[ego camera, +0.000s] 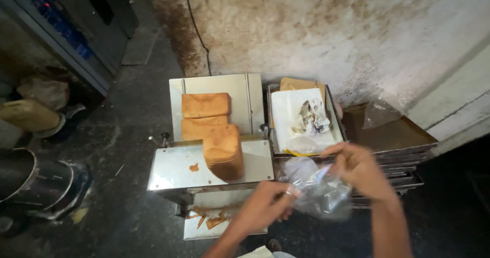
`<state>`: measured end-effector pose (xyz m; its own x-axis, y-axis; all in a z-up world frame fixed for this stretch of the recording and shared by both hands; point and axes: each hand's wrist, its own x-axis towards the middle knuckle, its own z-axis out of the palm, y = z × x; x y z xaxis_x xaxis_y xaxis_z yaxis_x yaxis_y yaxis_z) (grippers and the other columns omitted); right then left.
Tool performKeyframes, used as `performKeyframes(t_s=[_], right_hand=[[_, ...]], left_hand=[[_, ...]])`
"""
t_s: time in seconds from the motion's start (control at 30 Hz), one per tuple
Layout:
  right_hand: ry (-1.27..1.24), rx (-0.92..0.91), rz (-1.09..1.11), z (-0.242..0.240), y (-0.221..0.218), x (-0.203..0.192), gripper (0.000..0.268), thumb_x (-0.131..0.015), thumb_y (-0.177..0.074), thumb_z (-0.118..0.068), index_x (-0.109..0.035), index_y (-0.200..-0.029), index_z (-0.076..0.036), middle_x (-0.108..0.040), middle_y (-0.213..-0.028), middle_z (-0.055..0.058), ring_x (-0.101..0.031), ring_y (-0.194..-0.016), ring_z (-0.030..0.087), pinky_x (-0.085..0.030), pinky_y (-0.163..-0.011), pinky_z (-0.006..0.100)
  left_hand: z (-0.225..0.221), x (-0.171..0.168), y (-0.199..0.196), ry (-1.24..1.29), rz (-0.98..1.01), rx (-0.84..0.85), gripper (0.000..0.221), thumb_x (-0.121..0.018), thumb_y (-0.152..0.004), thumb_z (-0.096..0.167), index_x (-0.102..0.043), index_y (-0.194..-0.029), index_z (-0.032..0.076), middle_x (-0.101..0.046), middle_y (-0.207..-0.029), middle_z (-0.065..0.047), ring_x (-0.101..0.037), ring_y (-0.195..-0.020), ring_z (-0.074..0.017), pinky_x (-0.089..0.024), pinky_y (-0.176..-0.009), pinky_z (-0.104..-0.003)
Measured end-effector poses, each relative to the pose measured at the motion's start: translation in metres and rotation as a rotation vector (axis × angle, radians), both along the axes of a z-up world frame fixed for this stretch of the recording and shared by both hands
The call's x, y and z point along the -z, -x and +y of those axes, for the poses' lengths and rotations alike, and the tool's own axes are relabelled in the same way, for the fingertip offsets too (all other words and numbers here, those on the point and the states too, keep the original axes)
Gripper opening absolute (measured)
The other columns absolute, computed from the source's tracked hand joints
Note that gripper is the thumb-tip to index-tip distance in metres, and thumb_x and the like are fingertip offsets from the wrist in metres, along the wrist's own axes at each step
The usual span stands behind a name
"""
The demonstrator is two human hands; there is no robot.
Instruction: The person slices loaves of bread using a mechanical slicer and then places the sliced loaves into plastic bags by hand, arranging them on a counter.
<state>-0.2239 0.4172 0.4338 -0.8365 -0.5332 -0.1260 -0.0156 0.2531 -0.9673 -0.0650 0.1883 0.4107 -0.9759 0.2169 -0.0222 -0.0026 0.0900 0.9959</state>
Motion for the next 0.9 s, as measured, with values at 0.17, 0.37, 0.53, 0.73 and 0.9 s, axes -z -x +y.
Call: performKeyframes(t_s=[0.17, 0.37, 0.53, 0.73, 0.9], right_hand=[[-0.448, 0.186, 0.24, -0.02, -0.039, -0.05, 0.076, -0.09, -0.064, -0.013, -0.063, -0.134, -0.017, -0.071, -0.11, 0.01, -0.066, -0.089, 0.019, -0.059, -0.078, 0.031], [-0.162, -0.473, 0.56, -0.051, -0.114, -0.013, 0.044, -0.093, -0.073, -0.023, -0.074, -0.11, -0.007, -0.076, -0.112, 0.008, -0.07, -0.106, 0.024, -0.051, -0.091, 0.039], [-0.149, -0.725, 0.417, -0.06, -0.121, 0.013, 0.016, -0.083, -0.088, -0.017, -0.079, -0.101, -0.009, -0.081, -0.097, 0.005, -0.07, -0.098, 0.024, -0.057, -0.087, 0.036], [0.191, -1.39, 0.062, -0.091, -0.079, -0.015, 0.009, -0.068, -0.105, -0.007, -0.073, -0.108, 0.0, -0.074, -0.096, 0.015, -0.073, -0.089, 0.029, -0.057, -0.083, 0.039], [1.121, -0.993, -0.66, -0.12, -0.048, 0.038, 0.023, -0.062, -0.106, -0.024, -0.061, -0.099, -0.002, -0.063, -0.073, 0.006, -0.065, -0.06, 0.015, -0.053, -0.07, 0.042]], left_hand=[[-0.026, 0.027, -0.021, 0.122, -0.095, -0.344, 0.05, -0.06, -0.101, 0.032, -0.066, -0.065, -0.002, -0.064, -0.054, -0.004, -0.061, -0.048, -0.0094, -0.05, -0.048, -0.028], [-0.02, 0.002, -0.055, -0.023, -0.146, -0.331, 0.053, -0.058, -0.104, 0.039, -0.067, -0.069, 0.0, -0.063, -0.056, -0.005, -0.058, -0.052, -0.0118, -0.047, -0.051, -0.031], [-0.06, -0.071, -0.074, 0.391, 0.22, -0.324, 0.039, -0.077, -0.085, 0.04, -0.068, -0.084, 0.002, -0.065, -0.075, -0.011, -0.064, -0.074, -0.0275, -0.051, -0.068, -0.041], [-0.103, -0.065, -0.081, 0.074, 0.673, 0.088, 0.029, -0.072, -0.096, 0.033, -0.065, -0.092, 0.005, -0.07, -0.104, -0.016, -0.062, -0.113, -0.0313, -0.048, -0.103, -0.043], [-0.143, 0.02, -0.062, -0.623, 0.172, 0.022, 0.023, -0.073, -0.101, 0.021, -0.057, -0.085, 0.012, -0.056, -0.074, 0.006, -0.052, -0.065, -0.0024, -0.039, -0.054, -0.021]])
